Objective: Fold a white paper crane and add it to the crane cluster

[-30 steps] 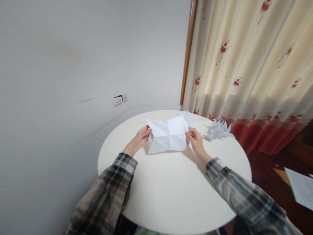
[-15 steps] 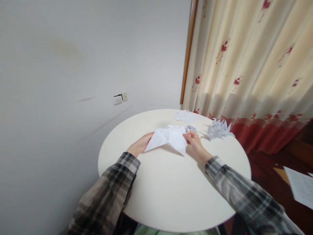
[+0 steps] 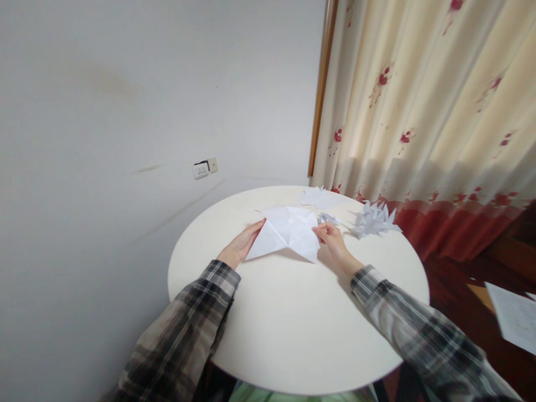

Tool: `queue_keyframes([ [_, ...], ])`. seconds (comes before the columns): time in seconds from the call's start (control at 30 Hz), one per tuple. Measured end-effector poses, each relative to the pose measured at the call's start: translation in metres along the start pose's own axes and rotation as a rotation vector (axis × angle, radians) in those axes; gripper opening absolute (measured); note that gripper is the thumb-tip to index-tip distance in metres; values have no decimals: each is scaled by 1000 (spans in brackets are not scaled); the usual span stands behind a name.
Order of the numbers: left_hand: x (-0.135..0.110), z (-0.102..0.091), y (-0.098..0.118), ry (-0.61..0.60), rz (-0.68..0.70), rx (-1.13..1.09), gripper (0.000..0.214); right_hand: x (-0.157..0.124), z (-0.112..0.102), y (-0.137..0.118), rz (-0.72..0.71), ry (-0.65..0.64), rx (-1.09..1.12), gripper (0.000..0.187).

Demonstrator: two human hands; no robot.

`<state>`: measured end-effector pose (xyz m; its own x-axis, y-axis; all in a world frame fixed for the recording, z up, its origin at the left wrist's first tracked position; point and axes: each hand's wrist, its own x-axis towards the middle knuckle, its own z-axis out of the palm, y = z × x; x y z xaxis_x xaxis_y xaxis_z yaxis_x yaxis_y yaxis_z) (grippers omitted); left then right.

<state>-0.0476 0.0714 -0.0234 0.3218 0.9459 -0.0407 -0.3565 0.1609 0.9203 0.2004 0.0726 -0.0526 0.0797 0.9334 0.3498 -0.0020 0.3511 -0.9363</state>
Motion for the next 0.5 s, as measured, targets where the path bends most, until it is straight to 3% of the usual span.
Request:
queue_keyframes([
  [0.13,2,-3,-1,76,61,10,29,1,0,0,-14,19,-9,35],
  [0.3,4,-5,1,56,129,11,22,3,0,1,-4,57,3,33],
  [0.5,9,-8,4,169,222,23,23,5,-5,6,-4,110,-14,28],
])
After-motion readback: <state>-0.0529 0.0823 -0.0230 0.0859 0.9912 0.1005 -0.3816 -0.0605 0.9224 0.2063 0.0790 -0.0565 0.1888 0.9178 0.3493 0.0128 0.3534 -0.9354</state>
